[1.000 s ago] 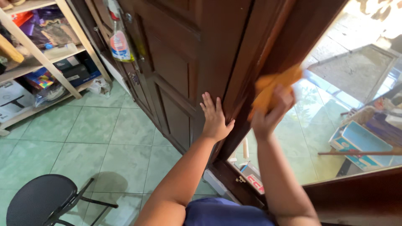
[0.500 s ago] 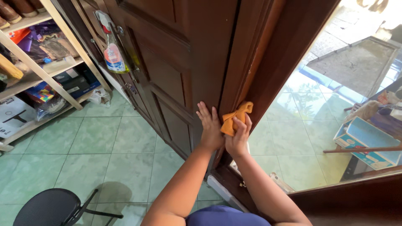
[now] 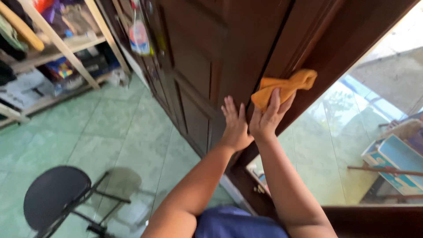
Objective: The person wipes the slats of window blinds with a cloth, then cleans the frame and edges of a glass door.
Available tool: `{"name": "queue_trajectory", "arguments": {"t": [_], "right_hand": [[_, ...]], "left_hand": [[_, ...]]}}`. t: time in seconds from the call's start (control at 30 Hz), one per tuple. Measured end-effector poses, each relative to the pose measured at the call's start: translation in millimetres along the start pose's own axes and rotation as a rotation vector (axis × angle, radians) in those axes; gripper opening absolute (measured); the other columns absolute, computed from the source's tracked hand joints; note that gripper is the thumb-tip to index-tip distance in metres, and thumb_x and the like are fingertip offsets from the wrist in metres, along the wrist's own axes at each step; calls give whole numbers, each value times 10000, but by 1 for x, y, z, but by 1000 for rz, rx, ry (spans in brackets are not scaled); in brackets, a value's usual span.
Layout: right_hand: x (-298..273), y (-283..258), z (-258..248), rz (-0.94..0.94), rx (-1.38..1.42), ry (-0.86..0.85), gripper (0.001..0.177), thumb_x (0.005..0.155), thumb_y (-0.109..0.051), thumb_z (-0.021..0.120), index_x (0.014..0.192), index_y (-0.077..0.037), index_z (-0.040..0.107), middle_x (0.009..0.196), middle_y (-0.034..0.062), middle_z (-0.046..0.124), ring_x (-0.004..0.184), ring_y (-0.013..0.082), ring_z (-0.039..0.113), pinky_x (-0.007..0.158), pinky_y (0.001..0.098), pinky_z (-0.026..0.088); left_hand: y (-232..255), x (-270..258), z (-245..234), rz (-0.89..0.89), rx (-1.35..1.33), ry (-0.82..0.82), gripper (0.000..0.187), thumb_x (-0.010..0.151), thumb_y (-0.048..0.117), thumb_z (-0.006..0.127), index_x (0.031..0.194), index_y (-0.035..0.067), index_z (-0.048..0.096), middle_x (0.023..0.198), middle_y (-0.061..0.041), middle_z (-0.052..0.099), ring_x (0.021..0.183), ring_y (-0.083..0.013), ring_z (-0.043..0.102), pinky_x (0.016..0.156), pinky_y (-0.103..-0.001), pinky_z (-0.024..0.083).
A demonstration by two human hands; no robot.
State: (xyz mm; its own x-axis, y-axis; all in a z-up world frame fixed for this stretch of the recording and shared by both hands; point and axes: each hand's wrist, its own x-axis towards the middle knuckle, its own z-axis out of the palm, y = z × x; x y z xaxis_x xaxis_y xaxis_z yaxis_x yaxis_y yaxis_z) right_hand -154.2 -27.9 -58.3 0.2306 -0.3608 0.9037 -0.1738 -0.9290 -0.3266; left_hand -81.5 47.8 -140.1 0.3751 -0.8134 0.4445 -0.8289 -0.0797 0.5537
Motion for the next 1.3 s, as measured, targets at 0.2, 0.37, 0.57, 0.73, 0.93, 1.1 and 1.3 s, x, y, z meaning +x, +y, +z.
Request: {"name": "queue_trajectory", "arguments": {"t": [0.2,0.37,0.57,0.73,0.93,1.1,1.3], "right_hand": [[-97,11,-14,78,8,-46,500,931,68,625,1402,-59,517,1529,234,364,1414,430,427,1211,486,373],[-7,33,-64,-91,-16,186,334,1024,82,598,1333,-10,509,1377,165,538,1306,337,532,1138,490,438],[91,31,-64,-115,-130,119,629,935,83,510,1529,-121,489,1510,186,522,1172,248,560,949,373,451],[11,50,-46,-246,-584,1,411,896,39,623,1274,-103,701,1573,227,502,1436,403,442,1089,481,321],[-21,14,-80,-24,-364,-257,486,804,31,631,1244,-102,787,1365,170,653,1247,360,577,1045,470,391],[66,11,-125,-244,-361,68,356,883,57,657,1181,-76,799,1264,180,684,1195,348,577,1024,491,463],[58,40,-69,-87,-569,-107,394,964,-46,633,1338,42,718,1526,276,513,1217,358,526,933,479,366]], "left_hand": [[-6,1,2,72,97,96,1010,990,332,812,1600,-155,171,1648,-452,-173,1538,-592,-204,1213,-713,-36],[12,5,-13,27,-45,88,1038,805,352,832,1503,-118,225,1582,-444,-136,1504,-612,-130,1192,-750,11],[11,3,-14,49,-43,102,1054,808,346,838,1533,-115,226,1591,-434,-123,1507,-611,-109,1191,-760,27],[8,5,-9,66,-41,108,1073,808,362,837,1526,-114,197,1589,-444,-124,1505,-623,-113,1189,-766,14],[6,2,-10,108,-36,160,1120,783,358,845,1531,-142,177,1575,-460,-102,1490,-632,-101,1175,-775,17],[10,1,-14,90,-35,147,1075,793,338,839,1503,-179,217,1577,-468,-99,1494,-639,-93,1177,-778,30],[10,3,-16,63,-22,111,1044,801,345,832,1463,-218,254,1571,-477,-101,1495,-641,-92,1186,-774,49]]}}
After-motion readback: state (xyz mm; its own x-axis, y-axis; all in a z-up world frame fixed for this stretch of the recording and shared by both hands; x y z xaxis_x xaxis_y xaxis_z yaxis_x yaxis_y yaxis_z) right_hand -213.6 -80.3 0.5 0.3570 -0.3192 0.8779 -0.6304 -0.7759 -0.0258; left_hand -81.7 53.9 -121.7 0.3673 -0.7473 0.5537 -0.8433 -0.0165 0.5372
